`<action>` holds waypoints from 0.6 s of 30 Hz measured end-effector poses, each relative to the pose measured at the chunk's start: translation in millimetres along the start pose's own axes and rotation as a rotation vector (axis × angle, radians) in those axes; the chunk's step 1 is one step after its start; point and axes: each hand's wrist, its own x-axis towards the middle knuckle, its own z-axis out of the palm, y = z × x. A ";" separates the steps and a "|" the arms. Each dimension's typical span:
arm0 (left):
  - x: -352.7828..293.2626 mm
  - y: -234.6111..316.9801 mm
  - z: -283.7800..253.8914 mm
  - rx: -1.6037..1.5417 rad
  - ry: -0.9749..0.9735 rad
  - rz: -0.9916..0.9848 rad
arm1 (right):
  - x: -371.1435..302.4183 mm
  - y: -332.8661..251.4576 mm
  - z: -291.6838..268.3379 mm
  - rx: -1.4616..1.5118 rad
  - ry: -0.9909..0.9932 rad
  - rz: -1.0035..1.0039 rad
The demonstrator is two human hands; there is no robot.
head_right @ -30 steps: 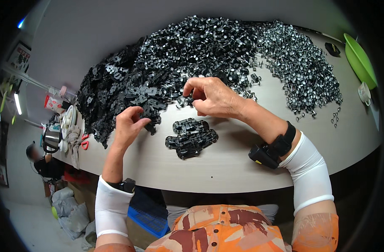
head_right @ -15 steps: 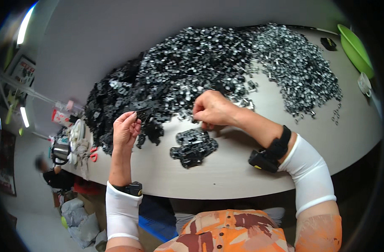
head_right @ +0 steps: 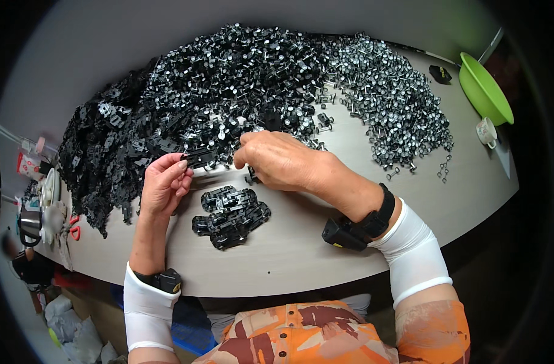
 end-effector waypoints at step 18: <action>-3.1 5.0 2.5 -0.008 -0.111 0.036 | 6.9 9.4 -4.0 0.223 0.073 -0.013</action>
